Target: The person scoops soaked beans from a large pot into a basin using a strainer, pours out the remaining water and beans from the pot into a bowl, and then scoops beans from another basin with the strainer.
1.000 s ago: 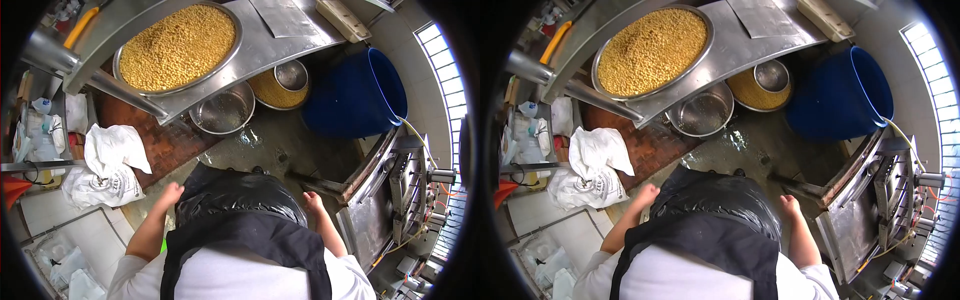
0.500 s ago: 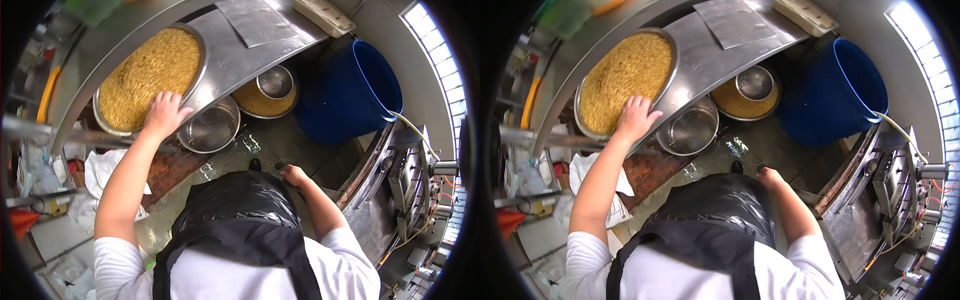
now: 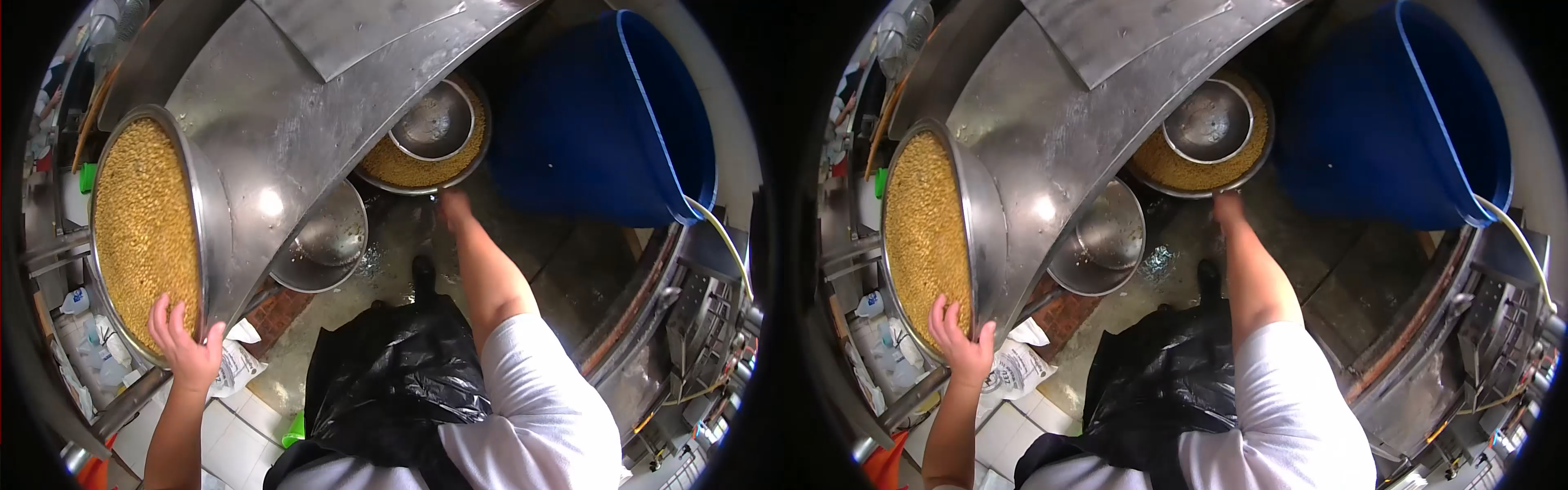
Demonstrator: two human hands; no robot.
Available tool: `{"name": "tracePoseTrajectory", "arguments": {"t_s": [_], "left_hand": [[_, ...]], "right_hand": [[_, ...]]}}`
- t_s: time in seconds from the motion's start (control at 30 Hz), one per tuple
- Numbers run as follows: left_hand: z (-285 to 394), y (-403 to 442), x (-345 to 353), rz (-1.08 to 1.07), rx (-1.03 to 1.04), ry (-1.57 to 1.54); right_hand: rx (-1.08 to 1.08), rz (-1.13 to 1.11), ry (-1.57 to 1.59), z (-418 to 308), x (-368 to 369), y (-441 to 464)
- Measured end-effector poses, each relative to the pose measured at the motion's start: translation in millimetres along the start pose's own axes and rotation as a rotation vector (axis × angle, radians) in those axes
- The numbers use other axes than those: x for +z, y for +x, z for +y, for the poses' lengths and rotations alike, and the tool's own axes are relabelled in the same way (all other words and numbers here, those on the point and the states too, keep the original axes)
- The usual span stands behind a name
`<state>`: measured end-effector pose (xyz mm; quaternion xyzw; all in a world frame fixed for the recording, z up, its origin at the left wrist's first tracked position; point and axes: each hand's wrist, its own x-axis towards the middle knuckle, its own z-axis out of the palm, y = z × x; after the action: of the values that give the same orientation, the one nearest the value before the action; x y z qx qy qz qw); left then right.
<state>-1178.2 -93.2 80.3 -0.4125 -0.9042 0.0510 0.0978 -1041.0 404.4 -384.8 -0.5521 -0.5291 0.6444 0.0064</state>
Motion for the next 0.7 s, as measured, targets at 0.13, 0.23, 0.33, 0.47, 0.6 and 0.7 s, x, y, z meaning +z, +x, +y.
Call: {"name": "tracePoseTrajectory", "arguments": {"t_s": [0.13,0.23,0.33,0.47,0.6,0.7], "left_hand": [[-3.9,-0.5,0.2,-0.099,-0.023,0.009],[-4.3,1.1,0.0,-0.126,-0.025,-0.021],[-4.4,1.3,-0.5,-0.162,-0.048,-0.016],[-5.8,0.7,-0.8,-0.167,-0.041,-0.034],[-7.2,-0.3,-0.5,-0.164,-0.03,-0.017],[-6.8,1.7,-1.1,-0.153,-0.015,-0.009]], "right_hand": [[0.136,0.137,0.36,-38.3,38.4,58.3],[0.228,0.218,0.747,-54.8,56.5,91.5],[0.303,0.332,0.809,-68.2,65.5,112.6],[0.299,0.176,0.822,-69.1,57.6,119.0],[0.163,0.005,0.633,-14.0,25.3,103.3],[0.199,0.052,0.37,-16.3,13.3,-6.9]]}}
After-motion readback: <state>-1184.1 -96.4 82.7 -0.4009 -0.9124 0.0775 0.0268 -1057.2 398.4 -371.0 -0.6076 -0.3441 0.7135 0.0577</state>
